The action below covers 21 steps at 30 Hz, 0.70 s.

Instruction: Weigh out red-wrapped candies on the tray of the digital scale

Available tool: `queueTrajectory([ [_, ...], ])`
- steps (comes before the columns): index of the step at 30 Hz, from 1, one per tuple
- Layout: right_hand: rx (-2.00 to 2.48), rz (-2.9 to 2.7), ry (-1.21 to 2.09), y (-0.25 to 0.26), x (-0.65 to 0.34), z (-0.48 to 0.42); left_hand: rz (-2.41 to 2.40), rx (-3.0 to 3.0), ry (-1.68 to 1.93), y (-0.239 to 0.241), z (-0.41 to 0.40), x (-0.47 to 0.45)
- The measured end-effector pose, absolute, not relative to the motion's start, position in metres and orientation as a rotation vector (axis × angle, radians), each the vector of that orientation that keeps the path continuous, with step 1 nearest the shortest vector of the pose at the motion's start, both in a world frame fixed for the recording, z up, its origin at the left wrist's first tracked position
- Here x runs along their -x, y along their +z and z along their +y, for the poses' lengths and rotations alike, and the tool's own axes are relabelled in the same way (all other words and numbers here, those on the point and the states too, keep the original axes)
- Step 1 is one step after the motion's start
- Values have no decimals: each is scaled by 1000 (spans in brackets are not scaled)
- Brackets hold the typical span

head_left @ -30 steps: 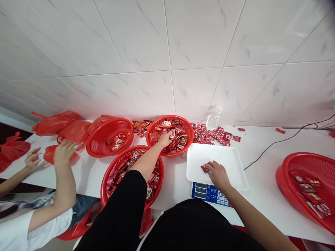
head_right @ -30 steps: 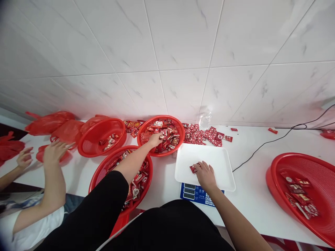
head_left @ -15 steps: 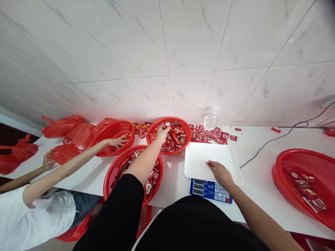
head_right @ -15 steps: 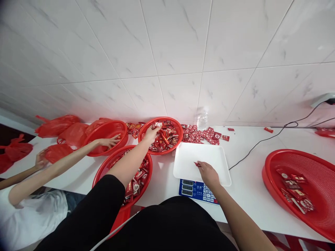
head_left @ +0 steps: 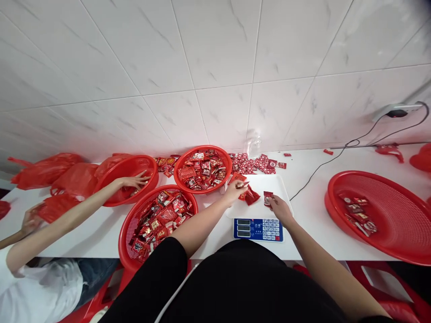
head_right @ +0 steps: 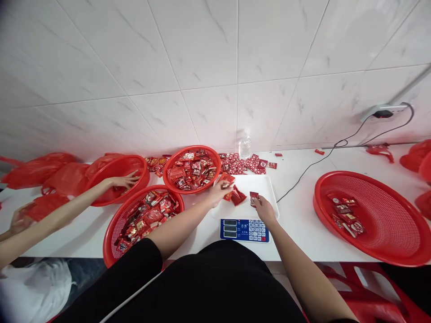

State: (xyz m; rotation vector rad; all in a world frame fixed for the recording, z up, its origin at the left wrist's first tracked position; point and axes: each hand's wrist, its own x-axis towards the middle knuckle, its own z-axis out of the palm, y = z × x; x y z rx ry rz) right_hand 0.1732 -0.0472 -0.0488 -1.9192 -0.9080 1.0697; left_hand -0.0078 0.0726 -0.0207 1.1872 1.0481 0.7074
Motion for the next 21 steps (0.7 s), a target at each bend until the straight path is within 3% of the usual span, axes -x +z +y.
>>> queueTrajectory([
  [12,1850,-761,1168,-44,-170,-51,1051,-2197,283,-11,85,22],
  [21,1926,-896,1086,-49,-176,-40,1137,-2336,-155,-25,86,26],
])
